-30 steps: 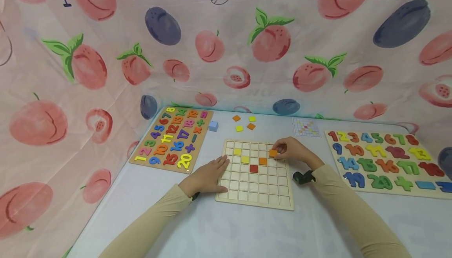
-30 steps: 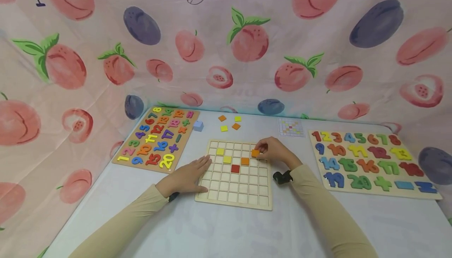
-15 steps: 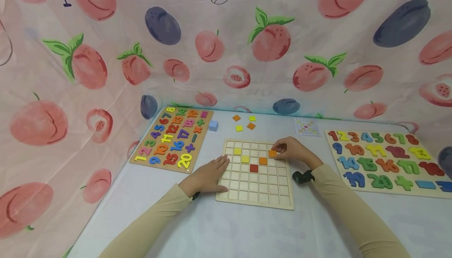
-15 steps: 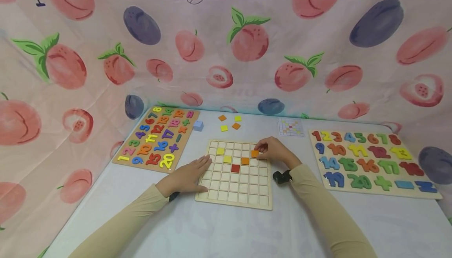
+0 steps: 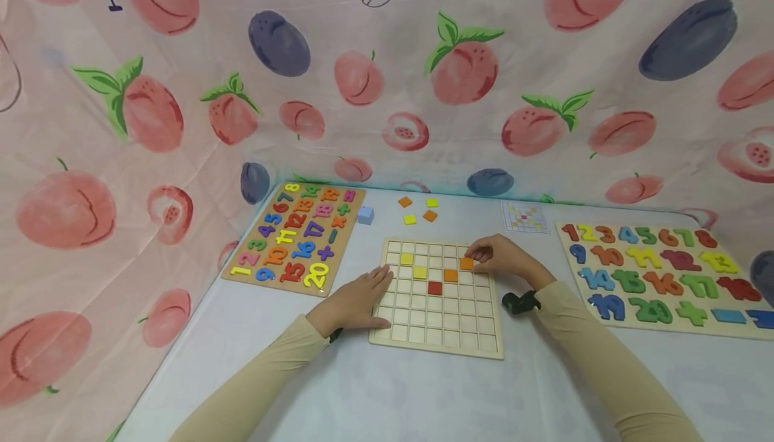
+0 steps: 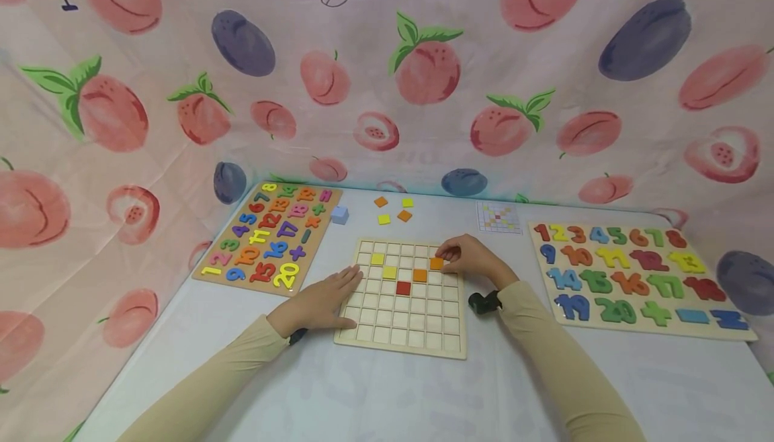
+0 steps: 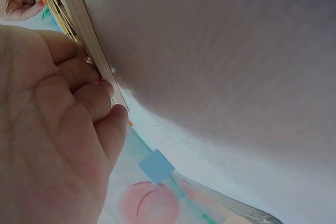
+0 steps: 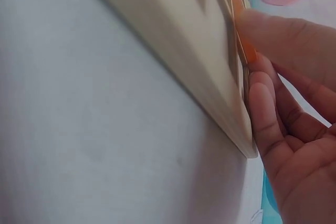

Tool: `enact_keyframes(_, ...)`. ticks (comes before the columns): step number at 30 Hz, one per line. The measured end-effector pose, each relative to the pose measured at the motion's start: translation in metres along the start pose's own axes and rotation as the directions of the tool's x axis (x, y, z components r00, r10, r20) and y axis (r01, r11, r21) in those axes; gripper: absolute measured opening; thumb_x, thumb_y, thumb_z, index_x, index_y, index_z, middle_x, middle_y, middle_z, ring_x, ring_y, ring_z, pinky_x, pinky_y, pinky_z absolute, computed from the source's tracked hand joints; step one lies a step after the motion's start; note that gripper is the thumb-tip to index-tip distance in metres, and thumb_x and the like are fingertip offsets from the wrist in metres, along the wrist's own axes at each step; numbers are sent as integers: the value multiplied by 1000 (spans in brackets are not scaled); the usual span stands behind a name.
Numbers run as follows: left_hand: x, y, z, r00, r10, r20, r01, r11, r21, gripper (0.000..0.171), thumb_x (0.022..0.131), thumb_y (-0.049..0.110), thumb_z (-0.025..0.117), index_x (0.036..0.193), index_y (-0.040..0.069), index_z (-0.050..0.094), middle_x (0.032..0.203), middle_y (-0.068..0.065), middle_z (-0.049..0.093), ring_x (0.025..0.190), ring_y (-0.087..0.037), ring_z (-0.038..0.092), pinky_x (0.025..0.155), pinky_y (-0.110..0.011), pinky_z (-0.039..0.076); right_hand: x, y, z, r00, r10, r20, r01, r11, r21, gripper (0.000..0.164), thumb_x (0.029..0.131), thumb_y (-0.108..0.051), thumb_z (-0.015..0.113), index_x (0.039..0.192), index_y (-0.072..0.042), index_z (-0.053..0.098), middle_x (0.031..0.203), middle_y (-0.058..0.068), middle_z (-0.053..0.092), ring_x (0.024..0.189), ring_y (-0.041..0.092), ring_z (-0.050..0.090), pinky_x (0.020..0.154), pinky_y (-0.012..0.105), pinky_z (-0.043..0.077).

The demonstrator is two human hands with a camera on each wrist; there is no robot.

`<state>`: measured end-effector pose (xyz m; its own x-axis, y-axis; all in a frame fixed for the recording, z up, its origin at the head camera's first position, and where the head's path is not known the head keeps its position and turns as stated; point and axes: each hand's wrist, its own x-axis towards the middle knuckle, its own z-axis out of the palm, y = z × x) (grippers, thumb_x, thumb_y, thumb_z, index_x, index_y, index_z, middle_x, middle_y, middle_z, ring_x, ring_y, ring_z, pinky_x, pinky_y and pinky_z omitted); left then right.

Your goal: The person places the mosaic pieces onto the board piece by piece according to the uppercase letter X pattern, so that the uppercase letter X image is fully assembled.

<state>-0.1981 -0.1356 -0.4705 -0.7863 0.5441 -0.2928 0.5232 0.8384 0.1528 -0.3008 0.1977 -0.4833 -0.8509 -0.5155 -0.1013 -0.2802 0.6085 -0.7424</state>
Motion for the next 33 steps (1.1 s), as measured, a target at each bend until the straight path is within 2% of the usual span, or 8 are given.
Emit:
enact_keyframes(8,-2,3,-4,1000,0,1,0,1000,-28,94,83,53,63,150,5,18,159,-10,14,147,-23,13,120,-37,21,1,1,1,1000,-8,-6,8,1000,-9,24,76,-9,75,99,-2,70,88,8,68,75,12,57,67,20,51)
enact_keyframes(17,-1,1,-1,1000,0,2,0,1000,-18,94,83,55,62,150,6,18,159,-11,13,147,-24,14,120,-38,22,0,2,0,999,36,0,-36,999,17,28,75,-12,78,100,-3,70,93,8,69,77,14,57,69,22,51)
enact_keyframes(23,-1,1,-1,1000,-5,12,5,1000,-19,95,83,55,61,151,7,16,159,-9,11,148,-23,12,120,-37,20,-1,6,-3,999,38,25,-39,998,51,31,75,-17,78,103,-5,70,99,8,70,80,11,59,71,20,52)
enact_keyframes(33,-1,1,-1,1000,-8,9,8,1000,-16,94,83,55,61,151,7,17,159,-9,11,148,-23,12,120,-37,20,-1,5,-12,993,21,113,-33,994,109,38,78,-18,76,112,-3,67,108,12,69,89,14,61,77,18,52)
